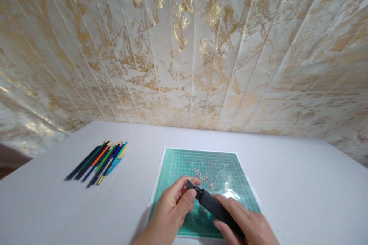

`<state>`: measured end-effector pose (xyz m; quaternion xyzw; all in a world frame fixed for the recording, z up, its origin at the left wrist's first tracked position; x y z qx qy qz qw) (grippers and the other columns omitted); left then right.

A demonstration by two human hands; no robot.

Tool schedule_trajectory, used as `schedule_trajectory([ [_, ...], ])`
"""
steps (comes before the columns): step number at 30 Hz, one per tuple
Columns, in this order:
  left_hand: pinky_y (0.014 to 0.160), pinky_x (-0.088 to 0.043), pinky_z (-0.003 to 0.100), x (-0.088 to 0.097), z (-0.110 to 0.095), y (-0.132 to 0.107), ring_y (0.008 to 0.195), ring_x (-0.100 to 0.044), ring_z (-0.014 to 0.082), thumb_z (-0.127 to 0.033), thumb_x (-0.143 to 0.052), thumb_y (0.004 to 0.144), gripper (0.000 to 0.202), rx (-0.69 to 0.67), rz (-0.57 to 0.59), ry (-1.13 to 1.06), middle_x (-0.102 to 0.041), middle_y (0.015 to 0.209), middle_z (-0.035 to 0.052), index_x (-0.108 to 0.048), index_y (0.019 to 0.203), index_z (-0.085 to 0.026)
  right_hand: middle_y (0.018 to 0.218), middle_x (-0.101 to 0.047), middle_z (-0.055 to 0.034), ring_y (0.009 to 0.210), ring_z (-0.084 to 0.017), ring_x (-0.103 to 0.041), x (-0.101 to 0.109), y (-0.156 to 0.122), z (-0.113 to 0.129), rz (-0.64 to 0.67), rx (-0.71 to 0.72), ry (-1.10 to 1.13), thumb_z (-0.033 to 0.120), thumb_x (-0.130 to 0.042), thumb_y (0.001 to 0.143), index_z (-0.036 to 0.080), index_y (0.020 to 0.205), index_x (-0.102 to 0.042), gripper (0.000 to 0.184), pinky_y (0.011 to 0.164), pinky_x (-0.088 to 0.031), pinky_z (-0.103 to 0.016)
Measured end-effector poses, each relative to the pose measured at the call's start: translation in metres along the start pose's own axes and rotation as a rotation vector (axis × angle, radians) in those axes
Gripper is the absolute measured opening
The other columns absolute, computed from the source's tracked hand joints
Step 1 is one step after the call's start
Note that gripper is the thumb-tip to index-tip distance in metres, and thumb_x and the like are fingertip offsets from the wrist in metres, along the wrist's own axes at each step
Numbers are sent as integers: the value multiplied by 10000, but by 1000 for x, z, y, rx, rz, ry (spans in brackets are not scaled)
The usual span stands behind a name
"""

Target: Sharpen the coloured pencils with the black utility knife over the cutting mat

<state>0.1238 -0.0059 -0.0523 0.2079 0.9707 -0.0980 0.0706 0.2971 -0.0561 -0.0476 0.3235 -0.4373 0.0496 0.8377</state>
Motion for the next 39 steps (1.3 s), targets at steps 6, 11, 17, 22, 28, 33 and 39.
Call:
schedule_trajectory([
  [6, 469, -226, 178, -3, 10, 1, 556, -276, 92, -659, -547, 890, 449, 18, 102, -79, -395, 687, -93, -490, 1061, -247, 905, -753, -42, 702, -167, -780, 4, 4, 2, 91, 31, 39, 372, -342, 1091, 269, 1338, -414, 276, 590, -601, -200],
  [11, 566, -314, 212, -2, -1, -3, 637, -360, 110, -732, -526, 848, 574, -5, 55, 44, -410, 749, -67, -530, 1090, -211, 838, -747, -42, 623, -177, -777, 8, 8, 5, 70, 69, -5, 369, -334, 1089, 260, 1323, -411, 269, 543, -609, -212],
  [17, 561, -299, 231, -2, -1, -4, 621, -342, 118, -726, -493, 871, 599, -13, 65, 108, -400, 728, -67, -551, 1136, -191, 920, -743, -46, 710, -187, -778, 3, 1, -3, 141, 32, 45, 268, -451, 1038, 275, 1371, -377, 341, 597, -611, -231],
  [22, 535, -261, 236, 0, 0, -4, 590, -315, 110, -701, -481, 896, 568, -31, 68, 117, -388, 717, -71, -557, 1132, -189, 928, -747, -47, 731, -187, -784, 3, 1, -2, 128, 43, 38, 280, -440, 1045, 273, 1365, -378, 326, 610, -615, -229],
  [28, 512, -227, 237, 0, -1, -5, 573, -287, 108, -654, -478, 928, 506, -50, 86, 129, -352, 681, -83, -567, 1116, -193, 917, -748, -53, 707, -184, -781, 5, 4, 2, 116, 60, 38, 313, -407, 1064, 266, 1362, -385, 302, 586, -610, -225],
  [33, 491, -181, 234, 0, 3, -5, 545, -241, 97, -609, -494, 947, 422, -19, 97, 69, -328, 671, -89, -573, 1063, -210, 935, -749, -62, 745, -182, -784, 5, 1, -1, 115, 67, 22, 301, -421, 1068, 247, 1393, -370, 333, 600, -602, -210],
  [39, 532, -234, 220, 2, 3, -4, 638, -305, 112, -583, -551, 928, 387, -10, 43, 48, -373, 738, -57, -532, 871, -201, 921, -768, -83, 664, -182, -776, 2, 1, 2, -1, 32, -18, 394, -278, 1102, 257, 1350, -418, 316, 531, -589, -220],
])
Point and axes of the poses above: each hand's wrist, its own y-axis towards the middle knuckle, its own x-axis out of the back of the hand, z = x × y, the point moved 5 cm from there along y, towards the middle knuckle
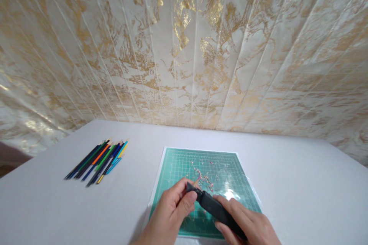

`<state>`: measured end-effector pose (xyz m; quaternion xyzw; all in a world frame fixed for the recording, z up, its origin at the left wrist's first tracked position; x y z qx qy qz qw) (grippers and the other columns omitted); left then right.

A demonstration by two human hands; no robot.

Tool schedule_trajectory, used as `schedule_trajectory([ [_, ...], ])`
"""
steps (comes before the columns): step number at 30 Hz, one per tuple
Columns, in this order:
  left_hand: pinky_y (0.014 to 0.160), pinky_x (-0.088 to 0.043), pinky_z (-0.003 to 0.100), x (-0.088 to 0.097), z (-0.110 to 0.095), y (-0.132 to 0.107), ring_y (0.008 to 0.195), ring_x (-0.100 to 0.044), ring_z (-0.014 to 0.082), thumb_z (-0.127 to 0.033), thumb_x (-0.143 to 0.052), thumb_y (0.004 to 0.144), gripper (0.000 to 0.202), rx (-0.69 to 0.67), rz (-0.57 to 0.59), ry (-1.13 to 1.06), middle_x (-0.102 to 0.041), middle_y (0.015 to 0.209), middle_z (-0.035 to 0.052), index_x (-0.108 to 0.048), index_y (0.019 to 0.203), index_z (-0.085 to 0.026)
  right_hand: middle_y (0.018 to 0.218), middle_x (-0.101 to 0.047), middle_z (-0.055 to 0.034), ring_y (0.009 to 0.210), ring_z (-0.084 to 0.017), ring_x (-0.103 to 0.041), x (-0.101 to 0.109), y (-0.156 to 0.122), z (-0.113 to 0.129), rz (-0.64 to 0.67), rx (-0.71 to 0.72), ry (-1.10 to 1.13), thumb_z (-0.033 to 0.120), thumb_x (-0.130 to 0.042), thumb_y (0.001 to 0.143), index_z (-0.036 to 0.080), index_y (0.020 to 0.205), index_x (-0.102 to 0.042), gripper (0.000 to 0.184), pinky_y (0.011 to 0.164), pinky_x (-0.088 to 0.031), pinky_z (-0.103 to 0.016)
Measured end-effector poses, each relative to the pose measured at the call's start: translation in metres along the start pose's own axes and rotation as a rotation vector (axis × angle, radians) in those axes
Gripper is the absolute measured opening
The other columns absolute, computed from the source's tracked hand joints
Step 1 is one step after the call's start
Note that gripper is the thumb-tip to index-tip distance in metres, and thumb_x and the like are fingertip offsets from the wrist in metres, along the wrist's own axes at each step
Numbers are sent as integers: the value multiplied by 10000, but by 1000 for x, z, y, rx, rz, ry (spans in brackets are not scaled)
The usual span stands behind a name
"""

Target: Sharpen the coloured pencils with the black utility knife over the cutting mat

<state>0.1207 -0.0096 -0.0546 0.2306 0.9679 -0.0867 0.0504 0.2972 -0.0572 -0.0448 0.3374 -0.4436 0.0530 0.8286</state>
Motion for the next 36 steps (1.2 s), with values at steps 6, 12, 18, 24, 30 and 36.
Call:
schedule_trajectory([
  [6, 519, -224, 234, 6, 0, 6, 593, -263, 107, -623, -607, 868, 459, -28, -79, 70, -331, 664, -78, -482, 729, -204, 897, -768, -71, 626, -176, -763, -2, -2, 0, -42, -24, -29, 413, -237, 1105, 258, 1332, -443, 344, 509, -577, -223],
  [12, 464, -155, 233, 3, 1, 5, 537, -224, 93, -619, -592, 886, 424, 4, -38, 0, -310, 641, -95, -556, 892, -196, 997, -753, -57, 769, -171, -776, -3, -1, -6, 118, -20, 56, 317, -396, 1075, 275, 1380, -392, 308, 626, -595, -212],
  [18, 477, -178, 230, -7, 1, 1, 556, -246, 100, -672, -572, 870, 602, 5, 82, -129, -338, 649, -93, -536, 1202, -172, 1003, -743, -34, 790, -173, -767, -1, -1, -7, 190, -46, 150, 245, -487, 1022, 296, 1385, -403, 375, 663, -583, -215],
  [24, 490, -184, 237, -6, 3, 1, 569, -261, 100, -658, -559, 889, 628, 4, 93, -115, -349, 667, -84, -539, 1271, -160, 916, -749, -38, 678, -172, -754, -2, -3, -7, 108, -33, 132, 390, -379, 1074, 285, 1343, -452, 298, 566, -554, -216],
  [30, 494, -175, 249, -5, 3, 0, 568, -257, 106, -688, -536, 879, 685, 12, 101, -82, -335, 667, -82, -540, 1313, -158, 860, -756, -48, 612, -171, -748, -6, -5, -8, 13, -29, 101, 456, -316, 1082, 262, 1318, -519, 367, 526, -538, -214],
  [36, 510, -189, 259, -3, 2, -1, 566, -276, 109, -672, -497, 910, 655, 3, 90, 1, -341, 676, -78, -540, 1331, -172, 871, -766, -52, 606, -173, -748, -3, -3, -4, -7, -14, 66, 455, -308, 1089, 254, 1309, -511, 360, 522, -543, -222],
])
Point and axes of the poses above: each hand's wrist, its own y-axis towards the middle knuckle, its own x-axis out of the back of the hand, z = x × y, the point moved 5 cm from there along y, towards the middle knuckle
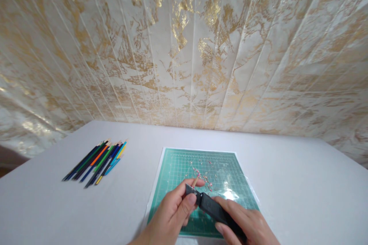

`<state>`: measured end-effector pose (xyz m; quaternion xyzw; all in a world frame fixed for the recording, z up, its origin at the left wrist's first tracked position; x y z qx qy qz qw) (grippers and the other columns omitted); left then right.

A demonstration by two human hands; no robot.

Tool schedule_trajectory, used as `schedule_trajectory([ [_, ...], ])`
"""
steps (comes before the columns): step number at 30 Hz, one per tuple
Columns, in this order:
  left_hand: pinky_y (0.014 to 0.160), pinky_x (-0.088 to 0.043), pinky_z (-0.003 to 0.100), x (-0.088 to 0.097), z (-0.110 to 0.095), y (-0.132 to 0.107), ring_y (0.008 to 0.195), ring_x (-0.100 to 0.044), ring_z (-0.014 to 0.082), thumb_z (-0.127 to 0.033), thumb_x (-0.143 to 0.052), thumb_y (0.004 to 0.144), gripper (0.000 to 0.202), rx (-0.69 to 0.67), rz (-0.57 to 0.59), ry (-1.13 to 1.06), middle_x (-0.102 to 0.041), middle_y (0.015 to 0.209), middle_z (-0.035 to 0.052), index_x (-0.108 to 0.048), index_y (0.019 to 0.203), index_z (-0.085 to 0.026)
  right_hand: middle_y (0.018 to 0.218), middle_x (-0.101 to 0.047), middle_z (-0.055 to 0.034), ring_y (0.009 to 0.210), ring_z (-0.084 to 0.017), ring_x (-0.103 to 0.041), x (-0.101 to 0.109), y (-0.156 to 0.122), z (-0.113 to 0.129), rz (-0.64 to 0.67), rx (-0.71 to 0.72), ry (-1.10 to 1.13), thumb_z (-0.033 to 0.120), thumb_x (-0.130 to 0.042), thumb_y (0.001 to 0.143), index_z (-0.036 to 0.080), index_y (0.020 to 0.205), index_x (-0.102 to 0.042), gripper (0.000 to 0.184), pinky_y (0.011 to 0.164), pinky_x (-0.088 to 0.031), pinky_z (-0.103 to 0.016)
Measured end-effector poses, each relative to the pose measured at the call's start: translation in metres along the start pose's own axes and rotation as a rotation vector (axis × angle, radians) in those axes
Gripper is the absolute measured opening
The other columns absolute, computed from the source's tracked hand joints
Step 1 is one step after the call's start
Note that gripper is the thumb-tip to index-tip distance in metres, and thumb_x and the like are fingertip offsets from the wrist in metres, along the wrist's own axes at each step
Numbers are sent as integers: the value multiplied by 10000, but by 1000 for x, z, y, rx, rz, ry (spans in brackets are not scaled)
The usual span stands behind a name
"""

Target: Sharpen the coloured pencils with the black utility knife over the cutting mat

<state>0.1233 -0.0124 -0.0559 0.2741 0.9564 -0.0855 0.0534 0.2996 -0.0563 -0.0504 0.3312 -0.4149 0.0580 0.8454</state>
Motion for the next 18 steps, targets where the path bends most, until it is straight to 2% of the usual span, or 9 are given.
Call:
schedule_trajectory([
  [6, 508, -187, 261, 2, -5, -1, 558, -292, 113, -690, -469, 909, 666, -12, -16, 95, -341, 646, -81, -567, 1310, -168, 870, -762, -38, 617, -166, -758, 3, 2, 2, 23, 7, -11, 432, -337, 1089, 262, 1320, -473, 317, 515, -553, -212],
  [9, 509, -215, 249, 4, -2, 0, 558, -301, 117, -650, -470, 934, 603, -4, -43, 119, -336, 637, -81, -572, 1303, -184, 941, -774, -57, 673, -170, -774, 5, 3, 2, 67, 37, -23, 373, -397, 1079, 252, 1359, -435, 307, 559, -580, -205],
  [13, 492, -192, 236, 5, 3, 0, 545, -277, 106, -612, -487, 947, 520, 25, -47, 86, -334, 657, -77, -585, 1251, -202, 962, -780, -74, 682, -172, -780, 7, 5, 3, 84, 62, -75, 358, -392, 1081, 235, 1368, -415, 313, 564, -590, -201],
  [18, 493, -184, 231, 3, -1, -1, 549, -270, 101, -610, -515, 934, 478, 15, -37, 36, -369, 689, -64, -622, 1160, -203, 980, -779, -95, 707, -177, -787, 6, 4, 4, 78, 71, -93, 356, -352, 1092, 222, 1376, -399, 318, 575, -594, -201],
])
Point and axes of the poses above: each hand's wrist, its own y-axis towards the middle knuckle, its own x-axis out of the back of the hand, z = x × y, the point moved 5 cm from there along y, towards the middle knuckle
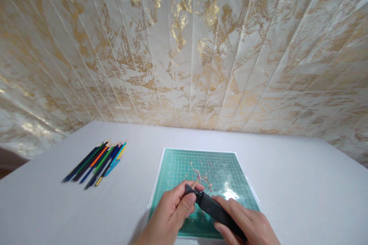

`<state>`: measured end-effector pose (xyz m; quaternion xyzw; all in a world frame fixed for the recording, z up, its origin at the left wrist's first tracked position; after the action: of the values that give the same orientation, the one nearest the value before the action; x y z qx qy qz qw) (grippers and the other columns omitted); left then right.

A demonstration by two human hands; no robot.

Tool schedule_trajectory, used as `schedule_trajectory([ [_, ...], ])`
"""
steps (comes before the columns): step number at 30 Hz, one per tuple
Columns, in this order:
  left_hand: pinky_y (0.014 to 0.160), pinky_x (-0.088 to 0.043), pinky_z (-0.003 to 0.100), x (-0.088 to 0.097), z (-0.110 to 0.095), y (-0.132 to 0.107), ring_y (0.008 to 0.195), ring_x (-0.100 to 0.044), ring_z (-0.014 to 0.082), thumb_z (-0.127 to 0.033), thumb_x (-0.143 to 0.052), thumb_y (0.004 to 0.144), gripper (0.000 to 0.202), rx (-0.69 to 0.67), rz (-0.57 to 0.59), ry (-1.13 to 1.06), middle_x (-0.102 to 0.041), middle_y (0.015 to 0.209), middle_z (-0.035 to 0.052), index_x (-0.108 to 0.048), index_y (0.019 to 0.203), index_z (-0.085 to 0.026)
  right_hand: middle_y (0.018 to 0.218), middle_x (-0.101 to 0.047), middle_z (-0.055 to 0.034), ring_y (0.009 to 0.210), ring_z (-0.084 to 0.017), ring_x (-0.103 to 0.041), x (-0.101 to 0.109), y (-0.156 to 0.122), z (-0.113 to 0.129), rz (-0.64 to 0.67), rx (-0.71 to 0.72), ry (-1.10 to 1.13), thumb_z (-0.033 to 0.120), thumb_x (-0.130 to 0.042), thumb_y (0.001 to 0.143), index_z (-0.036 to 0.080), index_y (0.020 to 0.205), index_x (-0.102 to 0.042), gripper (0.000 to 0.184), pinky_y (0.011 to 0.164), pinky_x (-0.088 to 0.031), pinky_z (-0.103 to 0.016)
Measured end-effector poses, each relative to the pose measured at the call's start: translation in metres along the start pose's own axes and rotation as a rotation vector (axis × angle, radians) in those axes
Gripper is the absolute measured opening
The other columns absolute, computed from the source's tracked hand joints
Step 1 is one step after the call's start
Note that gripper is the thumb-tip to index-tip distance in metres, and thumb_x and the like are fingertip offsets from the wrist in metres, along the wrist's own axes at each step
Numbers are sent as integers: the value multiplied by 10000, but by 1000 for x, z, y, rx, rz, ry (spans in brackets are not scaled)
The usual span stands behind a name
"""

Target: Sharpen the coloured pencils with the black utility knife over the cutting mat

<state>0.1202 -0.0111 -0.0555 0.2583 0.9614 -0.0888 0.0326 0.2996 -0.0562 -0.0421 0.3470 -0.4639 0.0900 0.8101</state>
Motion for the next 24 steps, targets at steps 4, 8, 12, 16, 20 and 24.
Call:
schedule_trajectory([
  [4, 545, -249, 230, 2, -7, 2, 619, -324, 114, -622, -574, 894, 457, -46, -55, 22, -440, 737, -35, -646, 941, -173, 1005, -773, -98, 754, -179, -789, -1, 0, -1, 31, -16, 5, 338, -360, 1090, 225, 1383, -381, 315, 608, -598, -205],
  [8, 507, -223, 231, 6, -7, 6, 553, -272, 103, -683, -626, 816, 512, -27, -121, 34, -342, 608, -80, -580, 739, -179, 936, -765, -72, 684, -169, -772, 0, 1, 1, -12, -44, -8, 367, -308, 1100, 240, 1354, -402, 300, 566, -582, -211],
  [12, 457, -151, 231, 5, -3, 8, 496, -200, 88, -687, -633, 810, 505, -22, -99, -27, -277, 574, -109, -605, 821, -183, 863, -756, -39, 614, -159, -755, -1, 2, 3, -97, -78, -20, 421, -231, 1107, 263, 1312, -444, 336, 527, -557, -213],
  [16, 449, -155, 221, -3, 1, 5, 494, -215, 90, -679, -554, 873, 547, -19, 7, -120, -336, 608, -110, -531, 1153, -210, 890, -769, -36, 622, -152, -760, -5, 1, 1, -102, -74, 26, 460, -244, 1102, 275, 1303, -454, 345, 532, -545, -202],
  [20, 510, -251, 221, -6, 0, 2, 571, -310, 106, -694, -487, 898, 580, -27, 58, -82, -418, 673, -69, -525, 1178, -188, 867, -759, -12, 608, -148, -748, -7, 0, -1, -57, -74, 79, 476, -268, 1096, 284, 1297, -458, 337, 522, -528, -204],
  [24, 545, -279, 237, -3, -1, 2, 619, -325, 117, -700, -499, 889, 599, -46, 34, -42, -376, 723, -56, -575, 1159, -171, 861, -752, -7, 578, -143, -726, -6, 0, -1, -41, -72, 84, 469, -283, 1095, 287, 1303, -448, 322, 504, -508, -203],
])
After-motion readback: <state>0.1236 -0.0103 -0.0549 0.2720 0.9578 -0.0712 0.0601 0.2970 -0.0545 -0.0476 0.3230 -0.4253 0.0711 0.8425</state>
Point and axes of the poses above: each hand's wrist, its own y-axis towards the middle knuckle, its own x-axis out of the back of the hand, z = x × y, the point moved 5 cm from there along y, towards the middle knuckle
